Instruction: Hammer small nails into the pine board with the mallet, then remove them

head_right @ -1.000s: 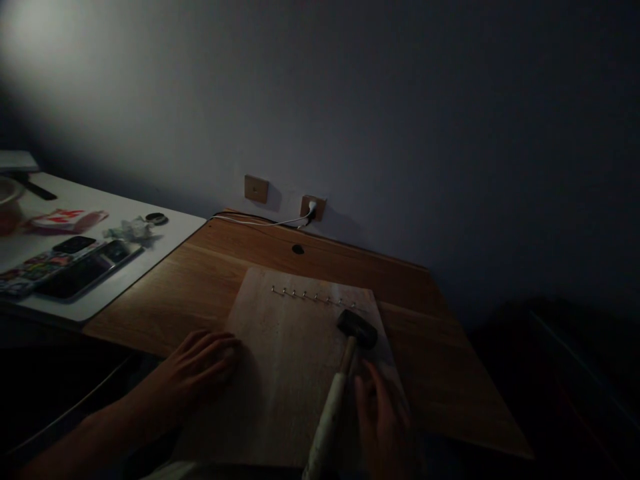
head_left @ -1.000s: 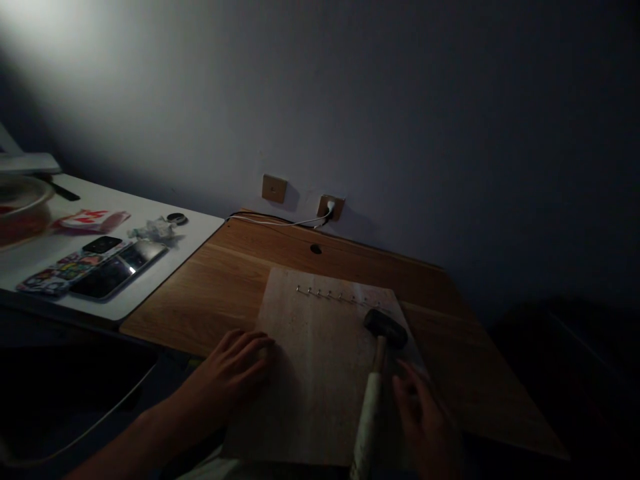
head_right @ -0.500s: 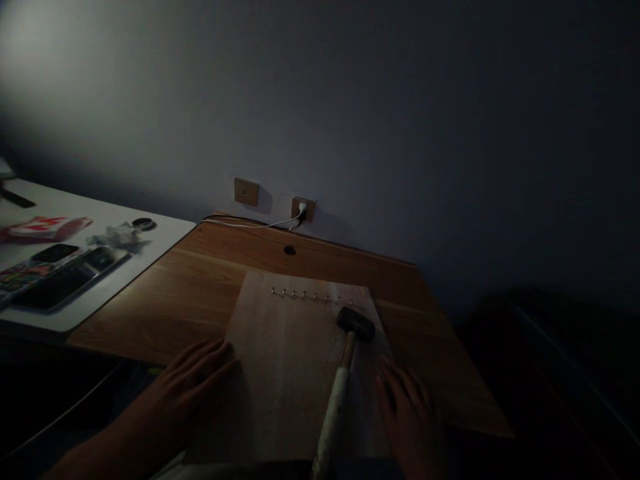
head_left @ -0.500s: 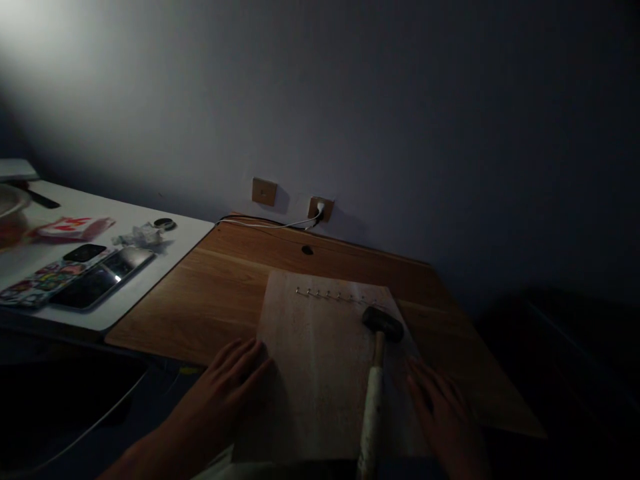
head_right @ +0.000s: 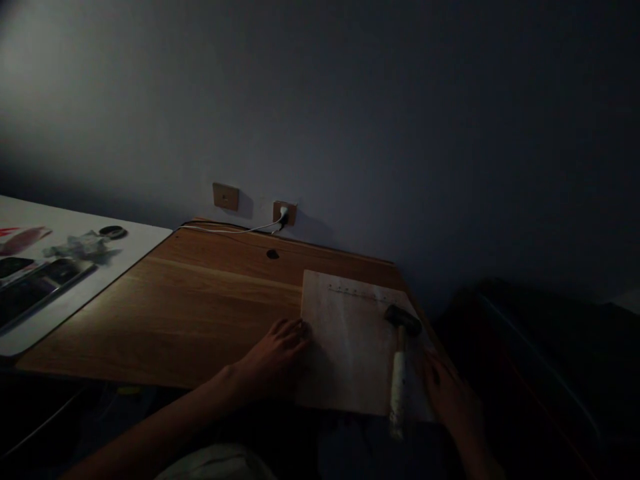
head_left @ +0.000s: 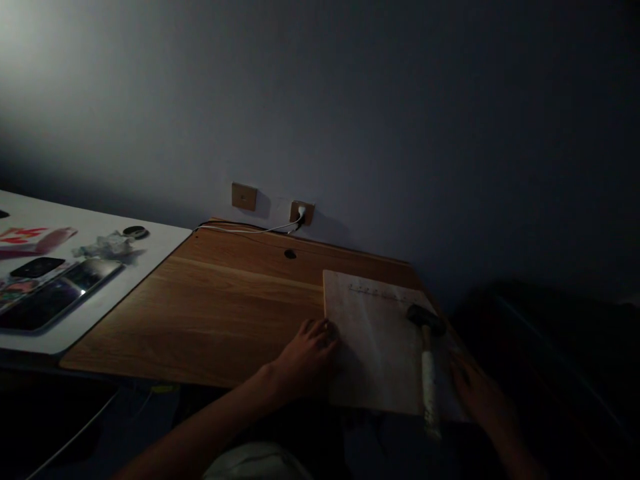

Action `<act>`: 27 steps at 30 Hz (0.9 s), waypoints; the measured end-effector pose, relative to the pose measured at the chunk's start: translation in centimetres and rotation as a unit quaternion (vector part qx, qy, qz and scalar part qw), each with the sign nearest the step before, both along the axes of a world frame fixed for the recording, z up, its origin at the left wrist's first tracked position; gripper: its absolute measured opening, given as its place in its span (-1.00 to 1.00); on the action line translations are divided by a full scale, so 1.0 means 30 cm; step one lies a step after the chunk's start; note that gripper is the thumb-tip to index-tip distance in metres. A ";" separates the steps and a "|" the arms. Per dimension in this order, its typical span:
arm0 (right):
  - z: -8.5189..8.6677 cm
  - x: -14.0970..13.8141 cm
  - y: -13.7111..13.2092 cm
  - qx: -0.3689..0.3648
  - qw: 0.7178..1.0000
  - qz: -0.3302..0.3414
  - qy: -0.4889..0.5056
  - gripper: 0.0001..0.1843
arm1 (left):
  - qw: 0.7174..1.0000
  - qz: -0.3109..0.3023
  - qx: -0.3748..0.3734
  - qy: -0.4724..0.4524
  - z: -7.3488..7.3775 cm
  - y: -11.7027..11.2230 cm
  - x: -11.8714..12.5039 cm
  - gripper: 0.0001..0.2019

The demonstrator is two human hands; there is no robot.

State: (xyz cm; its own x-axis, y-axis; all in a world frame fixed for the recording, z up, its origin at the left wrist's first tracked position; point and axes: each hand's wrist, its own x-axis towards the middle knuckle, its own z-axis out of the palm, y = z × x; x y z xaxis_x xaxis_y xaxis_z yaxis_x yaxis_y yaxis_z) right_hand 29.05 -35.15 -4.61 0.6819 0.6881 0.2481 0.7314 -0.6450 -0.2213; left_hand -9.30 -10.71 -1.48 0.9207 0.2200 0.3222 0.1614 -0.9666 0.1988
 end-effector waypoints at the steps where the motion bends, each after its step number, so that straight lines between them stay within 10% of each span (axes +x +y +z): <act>1: 0.005 0.029 -0.002 -0.001 1.000 -0.007 0.001 -0.36 | 1.000 -0.005 0.001 0.001 -0.005 -0.002 0.038 -0.53; 16: 0.062 0.093 -0.026 -0.004 0.998 -0.056 0.020 -0.46 | 0.997 -0.055 -0.003 -0.049 -0.035 -0.057 0.116 -0.57; 27: 0.040 -0.292 0.043 0.052 0.995 0.070 0.045 -0.32 | 0.997 0.046 -0.013 -0.055 0.058 0.070 -0.339 -0.77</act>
State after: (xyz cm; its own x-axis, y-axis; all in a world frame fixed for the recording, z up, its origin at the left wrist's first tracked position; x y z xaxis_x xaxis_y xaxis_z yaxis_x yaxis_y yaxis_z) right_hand 20.28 -33.86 -3.42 0.6034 0.7518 0.2659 0.7870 -0.5075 -0.3509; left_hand -19.48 -8.60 0.24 0.8559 0.3112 0.4129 0.2248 -0.9432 0.2447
